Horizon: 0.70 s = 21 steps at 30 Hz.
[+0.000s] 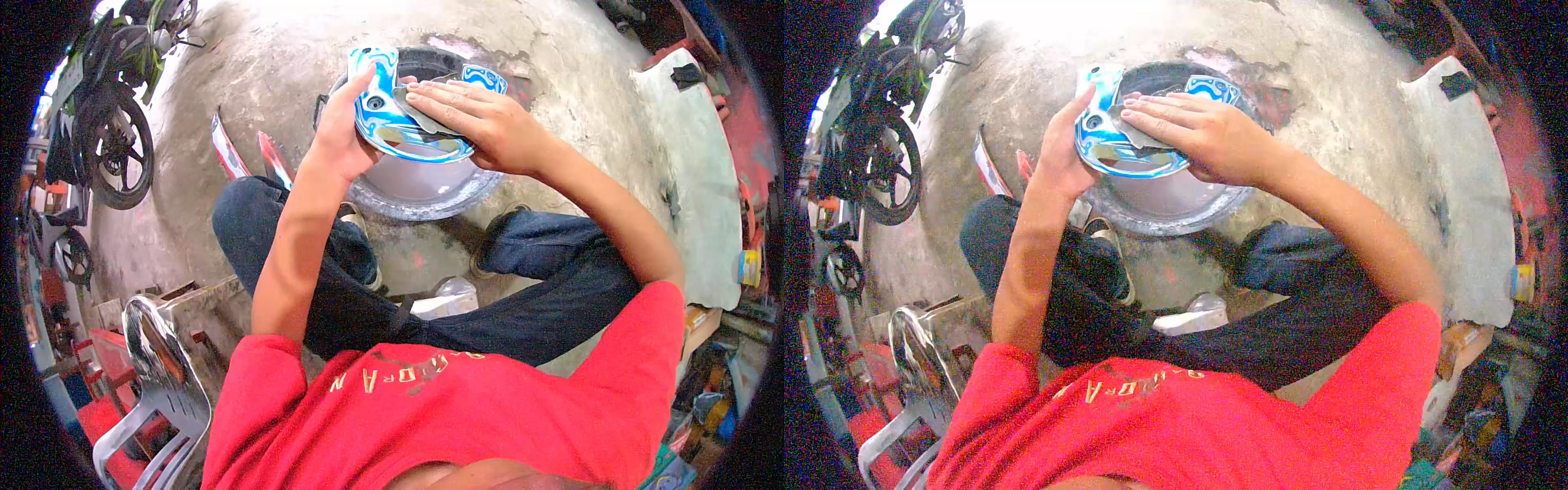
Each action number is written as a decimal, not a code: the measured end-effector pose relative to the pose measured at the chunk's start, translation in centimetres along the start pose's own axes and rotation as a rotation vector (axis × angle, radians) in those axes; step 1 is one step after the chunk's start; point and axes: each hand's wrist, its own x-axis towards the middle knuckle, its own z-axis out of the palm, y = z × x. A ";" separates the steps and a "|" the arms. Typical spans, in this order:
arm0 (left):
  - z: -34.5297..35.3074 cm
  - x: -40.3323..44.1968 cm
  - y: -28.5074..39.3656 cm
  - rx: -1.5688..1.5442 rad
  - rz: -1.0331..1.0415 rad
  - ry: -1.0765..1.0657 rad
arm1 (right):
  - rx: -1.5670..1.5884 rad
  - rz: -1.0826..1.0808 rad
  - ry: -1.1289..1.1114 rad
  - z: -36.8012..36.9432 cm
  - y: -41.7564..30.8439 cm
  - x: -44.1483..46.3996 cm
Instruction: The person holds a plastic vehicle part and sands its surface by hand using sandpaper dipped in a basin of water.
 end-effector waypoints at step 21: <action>6.0 -0.2 -1.0 -0.102 0.345 0.021 | 0.007 0.263 0.141 -0.3 2.5 0.9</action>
